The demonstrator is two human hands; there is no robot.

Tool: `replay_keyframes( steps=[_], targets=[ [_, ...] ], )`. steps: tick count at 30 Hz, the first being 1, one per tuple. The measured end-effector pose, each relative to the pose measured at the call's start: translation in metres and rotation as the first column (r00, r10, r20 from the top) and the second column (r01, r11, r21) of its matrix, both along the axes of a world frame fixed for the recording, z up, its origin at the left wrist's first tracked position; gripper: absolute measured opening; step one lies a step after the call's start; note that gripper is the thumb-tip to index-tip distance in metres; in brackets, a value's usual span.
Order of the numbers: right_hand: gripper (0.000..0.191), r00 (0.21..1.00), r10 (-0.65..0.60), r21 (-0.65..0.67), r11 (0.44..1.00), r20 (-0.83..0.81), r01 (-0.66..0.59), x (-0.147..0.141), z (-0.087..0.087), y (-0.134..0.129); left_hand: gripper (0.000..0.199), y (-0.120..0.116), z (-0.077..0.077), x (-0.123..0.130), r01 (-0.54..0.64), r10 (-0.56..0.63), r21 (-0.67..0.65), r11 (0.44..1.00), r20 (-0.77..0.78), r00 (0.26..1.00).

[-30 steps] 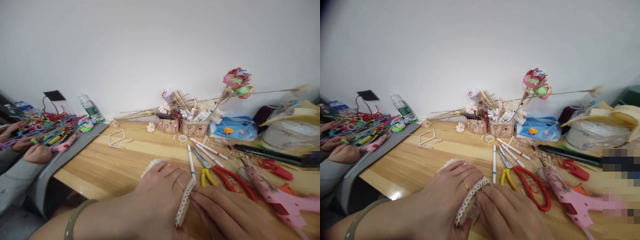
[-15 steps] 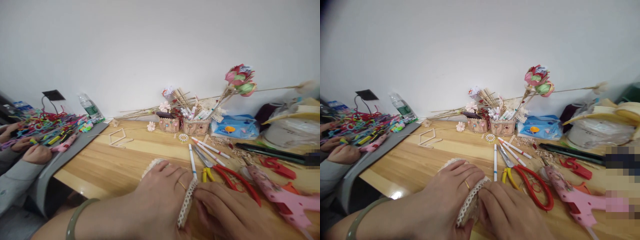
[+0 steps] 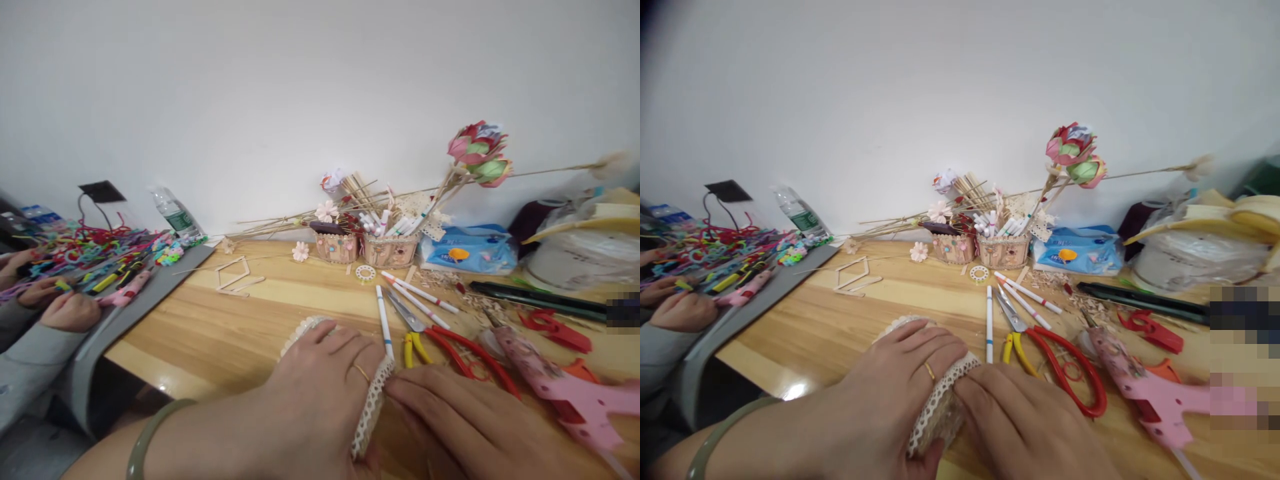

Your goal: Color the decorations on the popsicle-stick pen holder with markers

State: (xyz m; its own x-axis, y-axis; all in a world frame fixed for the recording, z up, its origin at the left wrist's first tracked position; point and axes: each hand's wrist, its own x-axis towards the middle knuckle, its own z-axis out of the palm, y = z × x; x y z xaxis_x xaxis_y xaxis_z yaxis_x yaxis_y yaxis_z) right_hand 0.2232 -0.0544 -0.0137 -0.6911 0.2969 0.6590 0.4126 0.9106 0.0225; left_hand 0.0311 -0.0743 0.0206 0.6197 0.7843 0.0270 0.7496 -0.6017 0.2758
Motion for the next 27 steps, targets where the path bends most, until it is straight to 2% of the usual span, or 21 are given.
replay_keyframes(
  steps=[4, 10, 15, 18, 21, 24, 27],
  targets=[
    [0.043, 0.998, -0.056, 0.1, 0.993, -0.016, 0.057, -0.005, -0.004, -0.003, 0.05, 0.001, 0.0, 0.0, 0.003, -0.003, 0.01, 1.0, -0.002, 1.0],
    [0.051, 0.989, -0.095, 0.243, 0.968, 0.115, 0.065, -0.011, -0.002, -0.007, 0.052, 0.001, -0.001, 0.0, 0.007, -0.007, 0.028, 1.0, -0.006, 1.0],
    [0.054, 0.997, -0.067, 0.261, 0.964, 0.037, 0.055, -0.014, 0.004, -0.005, 0.055, 0.001, -0.004, 0.0, 0.01, -0.01, 0.041, 0.999, 0.015, 1.0],
    [0.055, 0.993, -0.109, 0.17, 0.98, 0.045, 0.1, -0.016, 0.009, -0.006, 0.055, 0.001, -0.004, 0.0, 0.01, -0.01, 0.029, 1.0, 0.012, 1.0],
    [0.046, 0.989, -0.149, -0.014, 0.989, -0.007, 0.149, -0.018, 0.009, -0.008, 0.054, 0.0, -0.002, 0.002, 0.014, -0.014, 0.017, 1.0, -0.008, 1.0],
    [0.034, 0.979, -0.194, -0.183, 0.966, -0.062, 0.18, -0.02, 0.003, -0.009, 0.05, 0.001, 0.0, 0.004, 0.02, -0.02, 0.0, 1.0, -0.031, 0.999],
    [0.026, 0.968, -0.237, -0.28, 0.938, -0.087, 0.205, -0.021, -0.005, -0.011, 0.043, 0.003, 0.001, 0.006, 0.021, -0.022, -0.011, 1.0, -0.043, 0.999]
  ],
)
